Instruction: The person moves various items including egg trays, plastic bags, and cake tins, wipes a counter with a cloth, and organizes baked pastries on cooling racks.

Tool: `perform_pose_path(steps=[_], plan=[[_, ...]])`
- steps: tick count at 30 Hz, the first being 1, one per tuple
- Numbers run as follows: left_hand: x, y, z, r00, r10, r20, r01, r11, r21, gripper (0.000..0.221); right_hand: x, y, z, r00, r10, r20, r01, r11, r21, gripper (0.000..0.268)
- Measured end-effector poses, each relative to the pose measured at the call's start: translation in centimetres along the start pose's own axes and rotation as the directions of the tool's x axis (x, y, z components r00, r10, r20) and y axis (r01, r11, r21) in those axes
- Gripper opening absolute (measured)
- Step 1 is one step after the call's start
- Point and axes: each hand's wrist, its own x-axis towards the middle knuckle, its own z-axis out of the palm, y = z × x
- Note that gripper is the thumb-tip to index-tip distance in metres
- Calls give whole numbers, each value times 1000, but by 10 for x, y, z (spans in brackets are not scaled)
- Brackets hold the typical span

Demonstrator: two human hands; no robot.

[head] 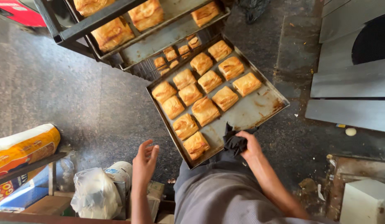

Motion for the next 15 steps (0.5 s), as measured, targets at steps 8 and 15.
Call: perform_pose_path(steps=[8, 15], plan=[[-64, 8, 7, 977, 179, -116, -171, 982, 78, 47, -93, -25, -23, 942, -230, 244, 247, 968, -41, 25], [-115, 32, 7, 937, 252, -241, -234, 967, 101, 47, -145, -59, 1, 876, -103, 472, 154, 986, -71, 19]])
